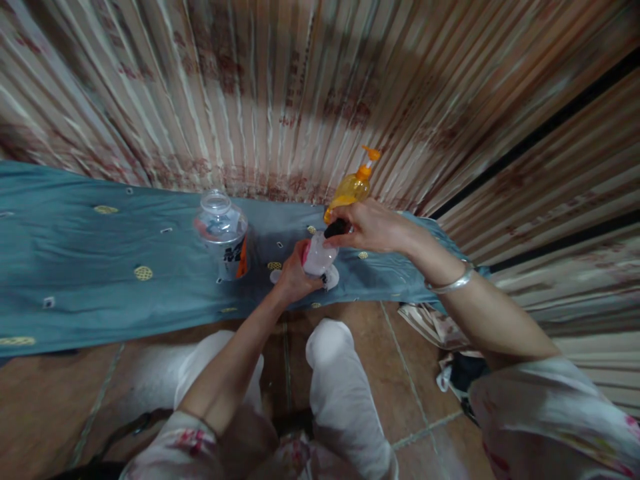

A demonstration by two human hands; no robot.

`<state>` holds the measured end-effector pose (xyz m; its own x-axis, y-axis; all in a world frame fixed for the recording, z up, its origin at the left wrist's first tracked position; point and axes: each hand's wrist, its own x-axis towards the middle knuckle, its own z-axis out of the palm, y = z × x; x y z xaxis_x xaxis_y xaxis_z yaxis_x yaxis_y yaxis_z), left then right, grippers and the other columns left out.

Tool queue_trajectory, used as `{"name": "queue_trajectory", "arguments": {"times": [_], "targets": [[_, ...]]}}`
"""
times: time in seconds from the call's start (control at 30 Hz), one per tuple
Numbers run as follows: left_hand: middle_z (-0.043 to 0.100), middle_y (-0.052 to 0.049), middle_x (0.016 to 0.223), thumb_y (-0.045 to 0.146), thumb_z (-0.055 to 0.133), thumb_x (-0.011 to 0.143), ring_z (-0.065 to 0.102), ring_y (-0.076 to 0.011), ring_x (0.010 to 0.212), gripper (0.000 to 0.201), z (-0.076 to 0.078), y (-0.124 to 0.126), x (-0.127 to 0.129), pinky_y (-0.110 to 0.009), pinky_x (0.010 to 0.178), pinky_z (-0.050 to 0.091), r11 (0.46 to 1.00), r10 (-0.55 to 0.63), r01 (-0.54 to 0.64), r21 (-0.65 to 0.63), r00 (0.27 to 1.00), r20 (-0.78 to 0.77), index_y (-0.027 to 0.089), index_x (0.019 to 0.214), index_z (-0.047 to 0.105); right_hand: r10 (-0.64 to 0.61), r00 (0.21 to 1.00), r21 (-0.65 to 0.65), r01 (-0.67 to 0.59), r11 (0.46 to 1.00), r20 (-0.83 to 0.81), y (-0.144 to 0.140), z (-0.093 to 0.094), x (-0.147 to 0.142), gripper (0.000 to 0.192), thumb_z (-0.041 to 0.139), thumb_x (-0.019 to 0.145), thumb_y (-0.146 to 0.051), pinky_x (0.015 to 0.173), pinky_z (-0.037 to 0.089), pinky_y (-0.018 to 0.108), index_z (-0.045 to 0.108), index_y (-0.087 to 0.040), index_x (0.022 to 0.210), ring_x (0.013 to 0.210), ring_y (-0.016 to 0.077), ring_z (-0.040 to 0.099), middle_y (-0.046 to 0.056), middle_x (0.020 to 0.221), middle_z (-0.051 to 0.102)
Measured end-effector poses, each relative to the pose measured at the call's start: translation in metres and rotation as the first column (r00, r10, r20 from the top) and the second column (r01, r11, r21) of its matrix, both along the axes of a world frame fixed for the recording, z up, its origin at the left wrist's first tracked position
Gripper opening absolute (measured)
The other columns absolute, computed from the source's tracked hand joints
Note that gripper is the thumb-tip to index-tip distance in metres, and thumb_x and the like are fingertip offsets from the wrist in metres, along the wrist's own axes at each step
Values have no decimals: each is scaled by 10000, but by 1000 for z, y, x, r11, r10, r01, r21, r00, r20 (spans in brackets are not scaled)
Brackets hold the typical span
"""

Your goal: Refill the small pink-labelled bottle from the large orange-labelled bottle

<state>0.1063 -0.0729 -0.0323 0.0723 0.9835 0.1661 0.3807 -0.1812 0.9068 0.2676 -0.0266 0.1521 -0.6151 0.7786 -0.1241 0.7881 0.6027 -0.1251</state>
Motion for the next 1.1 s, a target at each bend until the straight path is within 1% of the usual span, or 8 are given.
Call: {"name": "queue_trajectory", "arguments": {"times": [0.2, 0.37, 0.47, 0.63, 0.73, 0.9, 1.0, 1.1], "targets": [[741, -117, 1272, 177, 804, 560, 733, -314, 1131, 889, 0, 0, 1, -442, 993, 588, 999, -24, 26, -39, 998, 52, 154, 1398, 510, -17, 1000, 10, 16, 1000, 18, -2, 0, -2, 313, 759, 946, -390, 794, 472, 302, 764, -174, 1172, 914, 240, 718, 80, 1007, 794], [741, -112, 1270, 177, 808, 555, 733, -319, 1138, 887, -2, 2, 2, -459, 1014, 579, 998, -23, 27, -53, 997, 69, 157, 1388, 505, 24, 998, -5, -24, 1000, -63, 1, -6, 2, 389, 798, 903, -373, 819, 484, 302, 737, -197, 1244, 951, 235, 714, 69, 1113, 790], [739, -109, 1270, 184, 812, 551, 732, -318, 1146, 886, -4, 3, 4, -450, 1013, 577, 998, -17, 22, -59, 997, 73, 168, 1382, 505, 13, 999, 3, -13, 1000, -41, 3, -9, 4, 302, 737, 953, -381, 803, 475, 309, 760, -177, 1175, 911, 237, 709, 78, 1026, 790], [736, -111, 1270, 188, 817, 546, 731, -319, 1144, 900, -4, 4, 6, -449, 1002, 576, 998, -17, 22, -67, 997, 80, 167, 1388, 498, -5, 999, -8, 5, 1000, -49, 4, -11, 7, 434, 809, 902, -367, 823, 485, 311, 725, -189, 1289, 953, 244, 718, 84, 1146, 788], [732, -119, 1280, 171, 814, 549, 725, -323, 1146, 893, -4, 6, 7, -460, 1007, 572, 997, -10, 16, -72, 997, 82, 164, 1385, 500, -10, 1000, -13, 9, 1000, -24, 6, -12, 9, 328, 752, 957, -367, 822, 486, 317, 750, -188, 1232, 927, 246, 721, 79, 1051, 793], [740, -117, 1266, 154, 811, 556, 725, -312, 1129, 888, -4, 9, 10, -448, 995, 574, 996, -9, 17, -88, 996, 86, 165, 1389, 502, -16, 999, -27, 14, 1000, -51, 10, -14, 12, 435, 812, 914, -388, 842, 499, 307, 720, -201, 1297, 952, 234, 715, 79, 1128, 787], [743, -110, 1265, 147, 810, 544, 730, -308, 1137, 887, -4, 11, 11, -435, 1005, 572, 996, -4, 11, -93, 997, 81, 175, 1377, 506, -21, 1000, -36, 20, 999, -19, 11, -15, 13, 343, 749, 958, -362, 816, 497, 304, 740, -183, 1251, 911, 229, 718, 76, 1035, 792], [751, -104, 1255, 149, 807, 549, 738, -303, 1127, 878, -3, 11, 13, -428, 995, 575, 995, -5, 12, -100, 997, 77, 188, 1374, 506, -36, 998, -13, 36, 999, -45, 13, -16, 17, 419, 781, 931, -420, 833, 507, 319, 734, -183, 1274, 942, 252, 723, 81, 1029, 795]]}}
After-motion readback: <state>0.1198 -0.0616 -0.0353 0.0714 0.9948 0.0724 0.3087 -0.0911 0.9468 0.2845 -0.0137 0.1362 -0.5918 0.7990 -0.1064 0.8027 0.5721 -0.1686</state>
